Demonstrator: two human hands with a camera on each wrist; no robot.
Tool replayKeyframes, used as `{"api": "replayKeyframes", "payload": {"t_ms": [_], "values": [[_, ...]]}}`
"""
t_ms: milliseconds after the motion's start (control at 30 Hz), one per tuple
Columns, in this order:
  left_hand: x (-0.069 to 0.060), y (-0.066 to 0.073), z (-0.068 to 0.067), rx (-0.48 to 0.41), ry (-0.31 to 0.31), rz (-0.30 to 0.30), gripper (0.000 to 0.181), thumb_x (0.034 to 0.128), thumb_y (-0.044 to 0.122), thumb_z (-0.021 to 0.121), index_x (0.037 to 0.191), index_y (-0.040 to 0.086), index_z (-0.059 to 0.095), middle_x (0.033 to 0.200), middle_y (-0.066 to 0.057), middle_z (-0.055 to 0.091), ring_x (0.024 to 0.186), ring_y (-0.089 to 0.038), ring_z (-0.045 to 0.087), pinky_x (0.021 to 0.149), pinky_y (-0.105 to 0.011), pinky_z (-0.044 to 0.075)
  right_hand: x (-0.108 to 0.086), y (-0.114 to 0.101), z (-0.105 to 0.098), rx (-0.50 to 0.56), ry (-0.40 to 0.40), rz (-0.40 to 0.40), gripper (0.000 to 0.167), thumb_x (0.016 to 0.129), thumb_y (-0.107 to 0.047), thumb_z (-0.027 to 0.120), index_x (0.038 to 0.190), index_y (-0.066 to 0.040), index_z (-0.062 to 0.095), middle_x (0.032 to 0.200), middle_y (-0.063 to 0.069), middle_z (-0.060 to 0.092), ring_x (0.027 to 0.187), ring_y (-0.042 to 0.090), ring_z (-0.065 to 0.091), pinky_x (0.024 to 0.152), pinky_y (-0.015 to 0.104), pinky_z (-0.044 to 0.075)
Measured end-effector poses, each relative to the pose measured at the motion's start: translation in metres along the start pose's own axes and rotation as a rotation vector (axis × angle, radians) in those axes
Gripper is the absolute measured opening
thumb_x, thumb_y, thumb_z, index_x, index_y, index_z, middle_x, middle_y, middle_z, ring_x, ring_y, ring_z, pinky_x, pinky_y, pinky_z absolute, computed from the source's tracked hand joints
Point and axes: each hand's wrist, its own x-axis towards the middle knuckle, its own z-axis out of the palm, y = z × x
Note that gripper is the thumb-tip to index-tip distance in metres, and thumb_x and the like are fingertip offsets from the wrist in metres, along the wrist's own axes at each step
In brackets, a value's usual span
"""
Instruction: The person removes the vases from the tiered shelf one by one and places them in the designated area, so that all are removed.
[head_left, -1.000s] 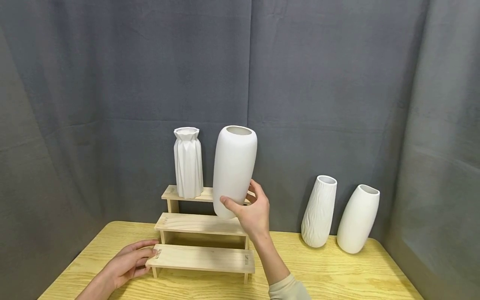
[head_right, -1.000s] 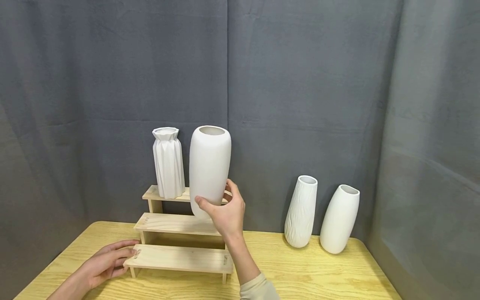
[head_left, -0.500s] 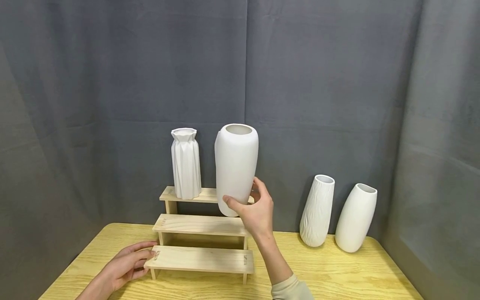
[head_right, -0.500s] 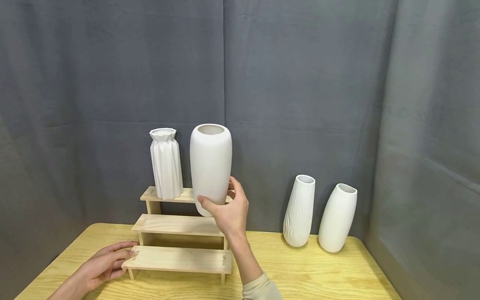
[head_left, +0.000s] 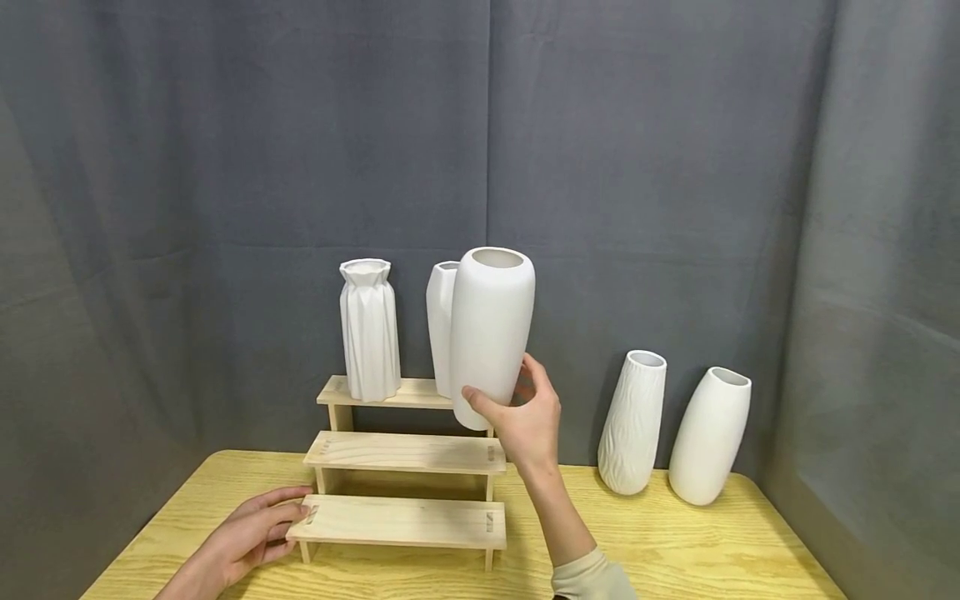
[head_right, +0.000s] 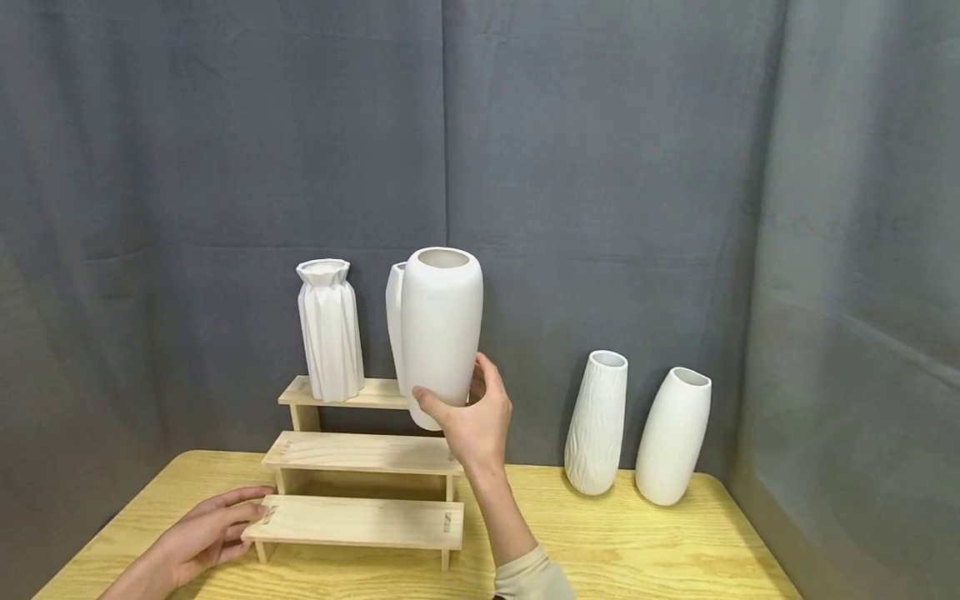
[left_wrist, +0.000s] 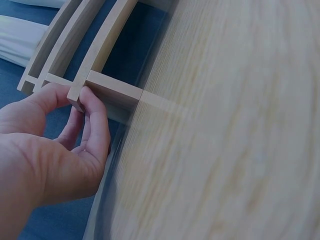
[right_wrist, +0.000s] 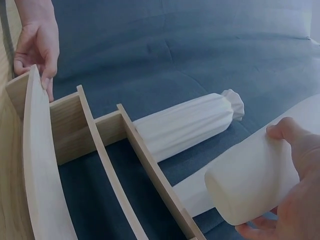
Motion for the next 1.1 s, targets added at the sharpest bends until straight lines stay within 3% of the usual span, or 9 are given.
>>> {"api": "replayKeyframes", "payload": {"t_ms": [133, 333, 433, 667, 1100], "values": [[-0.002, 0.0, 0.001, 0.004, -0.006, 0.003, 0.065, 0.0982, 0.019, 0.07, 0.152, -0.004, 0.041, 0.106, -0.005, 0.071, 0.088, -0.014, 0.066, 0.07, -0.03, 0.054, 0.002, 0.001, -0.005, -0.002, 0.014, -0.003, 0.077, 0.07, -0.032, 0.097, 0.137, -0.028, 0.06, 0.124, 0.003, 0.063, 0.108, 0.022, 0.062, 0.079, 0.05, 0.056], [-0.004, 0.0, -0.001, -0.001, 0.003, -0.016, 0.064, 0.0981, 0.019, 0.071, 0.151, -0.003, 0.042, 0.1, -0.002, 0.067, 0.077, -0.01, 0.058, 0.071, -0.031, 0.053, 0.006, 0.004, -0.01, 0.009, 0.032, -0.011, 0.078, 0.07, -0.028, 0.097, 0.137, -0.026, 0.058, 0.125, 0.002, 0.061, 0.109, 0.023, 0.062, 0.08, 0.05, 0.056], [-0.004, 0.0, -0.003, -0.006, -0.001, -0.019, 0.063, 0.0985, 0.019, 0.07, 0.151, -0.003, 0.042, 0.103, -0.003, 0.069, 0.081, -0.011, 0.061, 0.072, -0.032, 0.053, 0.008, 0.006, -0.013, -0.001, 0.052, -0.017, 0.078, 0.071, -0.029, 0.096, 0.138, -0.025, 0.057, 0.126, 0.003, 0.06, 0.11, 0.023, 0.062, 0.081, 0.05, 0.055], [-0.004, 0.0, -0.004, -0.031, -0.001, -0.032, 0.063, 0.098, 0.02, 0.071, 0.151, 0.001, 0.044, 0.095, 0.0, 0.064, 0.07, -0.008, 0.054, 0.072, -0.032, 0.054, 0.014, 0.011, -0.022, -0.031, 0.085, -0.001, 0.078, 0.072, -0.032, 0.095, 0.139, -0.021, 0.057, 0.124, 0.004, 0.061, 0.109, 0.023, 0.06, 0.082, 0.049, 0.053], [-0.002, 0.0, -0.003, -0.03, -0.021, -0.033, 0.068, 0.0993, 0.02, 0.069, 0.155, -0.002, 0.037, 0.109, -0.005, 0.069, 0.088, -0.014, 0.066, 0.074, -0.032, 0.055, 0.021, 0.024, -0.036, -0.051, 0.153, 0.021, 0.078, 0.072, -0.025, 0.094, 0.14, -0.012, 0.055, 0.122, 0.009, 0.06, 0.109, 0.028, 0.061, 0.085, 0.048, 0.052]]}}
